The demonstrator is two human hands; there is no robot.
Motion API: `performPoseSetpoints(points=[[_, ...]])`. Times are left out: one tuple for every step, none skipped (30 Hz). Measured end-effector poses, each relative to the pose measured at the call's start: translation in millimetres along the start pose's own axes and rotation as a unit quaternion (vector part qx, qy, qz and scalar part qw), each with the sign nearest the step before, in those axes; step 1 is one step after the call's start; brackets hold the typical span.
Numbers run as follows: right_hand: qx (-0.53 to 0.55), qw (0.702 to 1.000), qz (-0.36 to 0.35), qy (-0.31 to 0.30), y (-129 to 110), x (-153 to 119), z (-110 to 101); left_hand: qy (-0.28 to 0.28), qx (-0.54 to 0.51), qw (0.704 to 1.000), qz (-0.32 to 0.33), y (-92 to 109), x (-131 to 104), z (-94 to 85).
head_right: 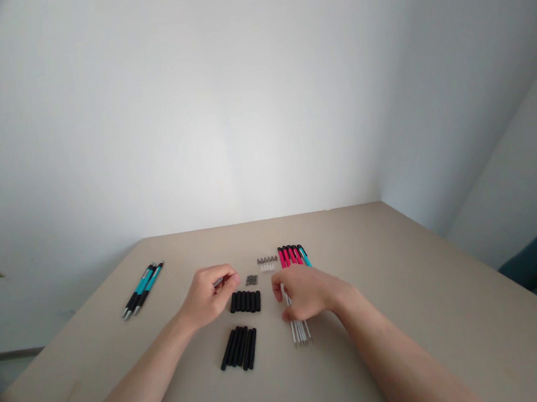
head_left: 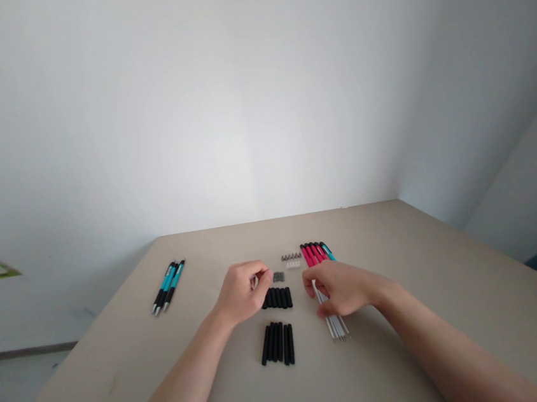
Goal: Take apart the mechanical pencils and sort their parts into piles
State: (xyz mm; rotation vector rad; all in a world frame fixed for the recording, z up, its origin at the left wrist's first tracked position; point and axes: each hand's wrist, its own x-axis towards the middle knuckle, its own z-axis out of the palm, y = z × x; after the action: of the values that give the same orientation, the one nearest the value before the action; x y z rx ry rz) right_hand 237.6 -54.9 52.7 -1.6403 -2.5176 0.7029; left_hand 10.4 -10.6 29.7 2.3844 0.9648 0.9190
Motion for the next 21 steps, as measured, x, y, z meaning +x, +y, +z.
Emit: performPoseSetpoints(points=[[0.000,1.000,-0.001,-0.005,-0.4,-0.3,0.0,0.000,-0.001,1.000,0.001,-0.1,0.1,0.1],[0.000,1.000,-0.001,-0.008,-0.6,-0.5,0.2,0.000,-0.002,1.000,0.001,-0.1,0.2,0.1],[-0.003,1.000,0.000,-0.012,-0.8,-0.4,0.3,0.000,-0.003,1.000,0.001,-0.2,0.3,0.2],[-0.005,1.000,0.002,-0.015,-1.0,-0.4,0.5,-0.001,-0.005,1.000,0.001,-0.3,0.4,0.3],[-0.008,1.000,0.004,-0.017,-1.2,-0.3,0.6,-0.001,-0.005,1.000,0.000,-0.4,0.5,0.4],[-0.010,1.000,0.005,-0.018,-1.4,-0.2,0.7,-0.001,-0.005,1.000,-0.001,-0.6,0.6,0.6],[-0.011,1.000,0.006,-0.020,-1.7,-0.1,0.7,-0.001,-0.005,1.000,-0.001,-0.7,0.6,0.7],[-0.011,1.000,0.007,-0.021,-1.9,0.0,0.8,0.000,-0.004,1.000,-0.002,-0.8,0.6,0.9],[-0.010,1.000,0.006,-0.023,-2.0,0.2,0.8,0.001,-0.004,1.000,-0.002,-0.9,0.6,1.1],[-0.009,1.000,0.006,-0.024,-2.0,0.3,0.9,0.002,-0.004,1.000,-0.003,-1.1,0.6,1.3],[-0.009,1.000,0.006,-0.026,-2.0,0.5,1.0,0.002,-0.004,1.000,-0.003,-1.3,0.5,1.5],[-0.010,1.000,0.006,-0.028,-1.8,0.7,1.0,0.001,-0.003,1.000,-0.003,-1.5,0.5,1.6],[-0.012,1.000,0.007,-0.028,-1.7,0.8,1.1,0.000,-0.002,1.000,-0.004,-1.7,0.4,1.7],[-0.013,1.000,0.006,-0.027,-1.6,0.9,1.1,-0.001,0.000,1.000,-0.004,-1.9,0.4,1.8],[-0.014,1.000,0.006,-0.024,-1.6,0.9,1.1,-0.002,0.001,1.000,-0.004,-2.1,0.4,1.9],[-0.015,1.000,0.005,-0.020,-1.7,0.8,1.1,-0.003,0.002,1.000,-0.004,-2.2,0.4,1.9],[-0.015,1.000,0.004,-0.019,-1.9,0.6,1.1,-0.003,0.003,1.000,-0.004,-2.1,0.5,1.8],[-0.014,1.000,0.005,-0.019,-2.1,0.3,1.0,-0.003,0.002,1.000,-0.003,-2.0,0.6,1.7],[-0.012,1.000,0.005,-0.021,-2.3,0.0,1.1,-0.003,0.002,1.000,-0.003,-1.8,0.6,1.5],[-0.010,1.000,0.006,-0.024,-2.5,-0.3,1.2,-0.003,0.002,1.000,-0.002,-1.5,0.7,1.4],[-0.008,1.000,0.007,-0.028,-2.6,-0.5,1.3,-0.002,0.001,1.000,-0.002,-1.2,0.7,1.3]])
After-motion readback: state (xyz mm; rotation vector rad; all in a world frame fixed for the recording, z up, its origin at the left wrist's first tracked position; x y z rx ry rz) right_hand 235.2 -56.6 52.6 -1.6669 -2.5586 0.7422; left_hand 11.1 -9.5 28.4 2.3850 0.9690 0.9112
